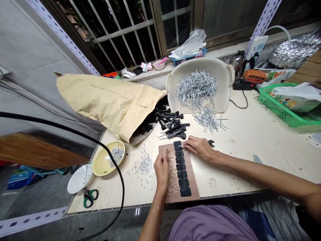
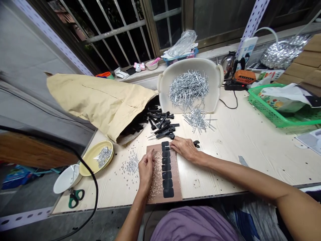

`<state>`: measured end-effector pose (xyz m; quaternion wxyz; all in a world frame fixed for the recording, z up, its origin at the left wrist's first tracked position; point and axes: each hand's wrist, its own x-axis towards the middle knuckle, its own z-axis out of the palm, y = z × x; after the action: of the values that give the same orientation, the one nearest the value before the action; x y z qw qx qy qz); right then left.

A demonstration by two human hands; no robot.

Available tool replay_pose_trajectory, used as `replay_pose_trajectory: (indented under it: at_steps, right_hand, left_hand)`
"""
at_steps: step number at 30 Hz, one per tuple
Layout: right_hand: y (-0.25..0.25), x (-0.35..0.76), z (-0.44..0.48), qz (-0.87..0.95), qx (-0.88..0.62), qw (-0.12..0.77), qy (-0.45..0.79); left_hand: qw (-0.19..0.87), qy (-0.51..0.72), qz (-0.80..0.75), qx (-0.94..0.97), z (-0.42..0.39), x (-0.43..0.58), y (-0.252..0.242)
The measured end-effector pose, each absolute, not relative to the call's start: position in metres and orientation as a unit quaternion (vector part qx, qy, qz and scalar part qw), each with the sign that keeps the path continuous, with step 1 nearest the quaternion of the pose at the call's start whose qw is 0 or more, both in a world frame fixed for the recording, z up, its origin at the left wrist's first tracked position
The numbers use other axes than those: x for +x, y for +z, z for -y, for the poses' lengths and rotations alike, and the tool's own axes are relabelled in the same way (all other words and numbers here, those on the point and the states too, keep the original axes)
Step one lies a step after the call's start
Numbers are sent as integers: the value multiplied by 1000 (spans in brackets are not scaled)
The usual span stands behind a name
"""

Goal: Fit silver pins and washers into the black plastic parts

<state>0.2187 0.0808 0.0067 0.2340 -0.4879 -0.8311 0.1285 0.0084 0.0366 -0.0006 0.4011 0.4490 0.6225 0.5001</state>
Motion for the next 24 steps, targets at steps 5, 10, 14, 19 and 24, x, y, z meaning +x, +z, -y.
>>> replay_pose_trajectory:
  at_steps: [5, 10, 14, 19, 24]
  right_hand:
    - [-1, 213, -95, 850, -470, 223, 85]
    - [-19, 210, -52, 914, -337, 197, 110]
    - [-13, 212, -50, 906, -338, 217, 134]
    - [1, 213, -65, 921, -298, 202, 148]
    - [0, 216, -70, 903, -347, 205, 147]
  left_hand:
    - [332, 475, -632, 514, -33, 12, -3]
    - [334, 494, -644, 478, -31, 14, -6]
    - [329, 499, -650, 470, -32, 17, -4]
    - [315, 496, -658, 471, -32, 17, -5]
    - [306, 481, -660, 490, -31, 17, -6]
